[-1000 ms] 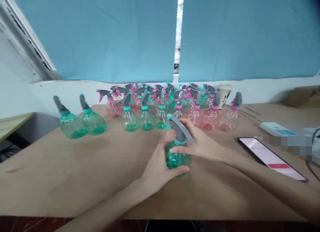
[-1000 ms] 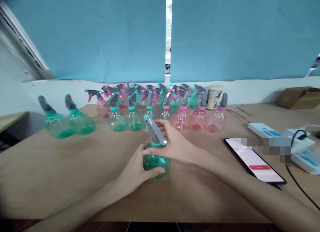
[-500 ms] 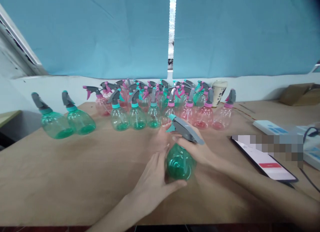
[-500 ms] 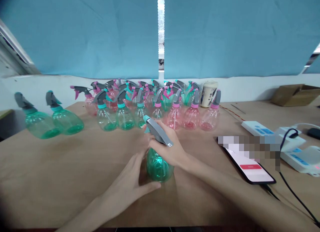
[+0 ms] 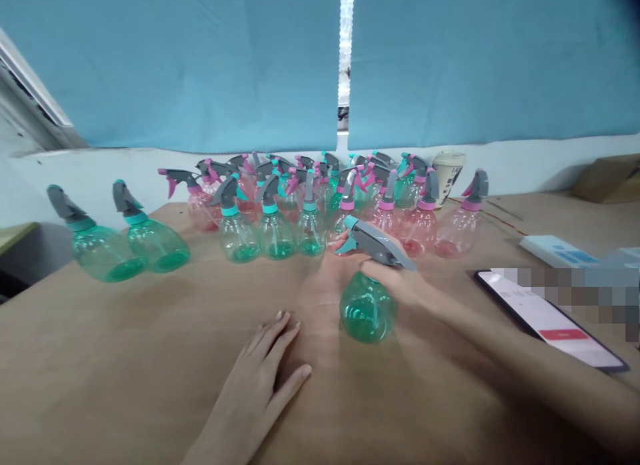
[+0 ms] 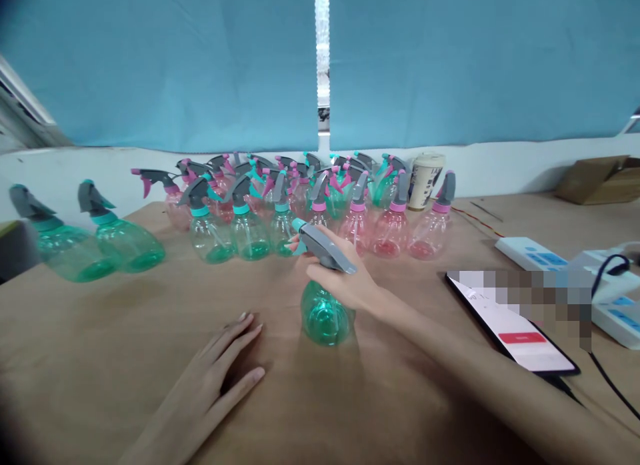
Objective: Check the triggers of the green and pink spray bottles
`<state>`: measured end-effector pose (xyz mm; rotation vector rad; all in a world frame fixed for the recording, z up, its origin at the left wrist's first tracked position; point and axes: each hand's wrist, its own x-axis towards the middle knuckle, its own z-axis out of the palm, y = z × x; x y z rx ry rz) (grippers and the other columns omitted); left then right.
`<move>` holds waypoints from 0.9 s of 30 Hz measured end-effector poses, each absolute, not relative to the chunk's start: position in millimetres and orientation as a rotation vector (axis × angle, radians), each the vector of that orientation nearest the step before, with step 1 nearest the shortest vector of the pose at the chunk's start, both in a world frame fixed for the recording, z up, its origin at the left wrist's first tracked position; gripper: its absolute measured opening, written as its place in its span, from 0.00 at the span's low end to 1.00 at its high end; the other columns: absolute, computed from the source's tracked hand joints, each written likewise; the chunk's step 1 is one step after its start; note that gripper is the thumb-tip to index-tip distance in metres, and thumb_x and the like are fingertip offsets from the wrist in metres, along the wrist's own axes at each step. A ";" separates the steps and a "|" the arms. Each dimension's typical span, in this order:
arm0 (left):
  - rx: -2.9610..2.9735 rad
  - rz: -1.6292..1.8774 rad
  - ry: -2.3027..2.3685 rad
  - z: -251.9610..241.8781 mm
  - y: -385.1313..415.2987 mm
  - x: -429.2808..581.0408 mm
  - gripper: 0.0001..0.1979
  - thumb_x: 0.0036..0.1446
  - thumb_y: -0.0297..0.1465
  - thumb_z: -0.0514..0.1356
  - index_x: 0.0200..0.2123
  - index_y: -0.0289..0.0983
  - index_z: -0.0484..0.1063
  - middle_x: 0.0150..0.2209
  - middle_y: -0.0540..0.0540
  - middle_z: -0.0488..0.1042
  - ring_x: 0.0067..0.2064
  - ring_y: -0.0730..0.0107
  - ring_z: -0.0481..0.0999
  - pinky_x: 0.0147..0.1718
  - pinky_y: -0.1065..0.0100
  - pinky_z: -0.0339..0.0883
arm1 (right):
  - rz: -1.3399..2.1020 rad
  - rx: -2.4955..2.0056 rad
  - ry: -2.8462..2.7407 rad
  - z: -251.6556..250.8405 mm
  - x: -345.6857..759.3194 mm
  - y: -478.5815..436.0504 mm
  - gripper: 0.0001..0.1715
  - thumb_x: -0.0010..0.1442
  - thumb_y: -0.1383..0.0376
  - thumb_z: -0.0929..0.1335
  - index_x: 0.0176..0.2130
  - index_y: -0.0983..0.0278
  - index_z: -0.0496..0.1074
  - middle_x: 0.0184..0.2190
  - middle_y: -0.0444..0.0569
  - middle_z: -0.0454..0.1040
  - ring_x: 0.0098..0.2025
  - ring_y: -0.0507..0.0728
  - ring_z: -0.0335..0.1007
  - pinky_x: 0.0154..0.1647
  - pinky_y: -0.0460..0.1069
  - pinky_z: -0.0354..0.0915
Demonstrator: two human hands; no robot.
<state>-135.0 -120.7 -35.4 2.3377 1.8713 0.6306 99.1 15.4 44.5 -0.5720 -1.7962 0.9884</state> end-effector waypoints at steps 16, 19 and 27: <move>2.431 0.592 1.936 -37.8 -117.8 -135.1 0.24 0.61 0.43 0.54 0.59 0.43 0.63 0.61 0.44 0.65 0.59 0.54 0.67 0.55 0.50 0.65 | 1.060 -0.518 -1.761 42.3 99.5 19.2 0.13 0.44 0.74 0.63 0.32 0.60 0.66 0.21 0.35 0.62 0.22 0.48 0.55 0.26 0.46 0.57; 2.440 0.603 1.932 -37.4 -117.4 -134.4 0.24 0.61 0.44 0.54 0.58 0.43 0.63 0.60 0.43 0.66 0.59 0.54 0.68 0.55 0.50 0.65 | 1.086 -0.501 -1.738 42.0 99.4 20.0 0.10 0.44 0.73 0.63 0.29 0.60 0.65 0.25 0.37 0.66 0.24 0.48 0.59 0.27 0.46 0.59; 2.477 0.589 1.930 -38.7 -117.7 -134.8 0.24 0.61 0.44 0.54 0.58 0.41 0.64 0.60 0.42 0.66 0.58 0.52 0.69 0.53 0.48 0.67 | 1.013 -0.497 -1.798 40.3 101.9 21.4 0.10 0.44 0.72 0.63 0.29 0.60 0.67 0.28 0.41 0.69 0.30 0.52 0.65 0.30 0.48 0.60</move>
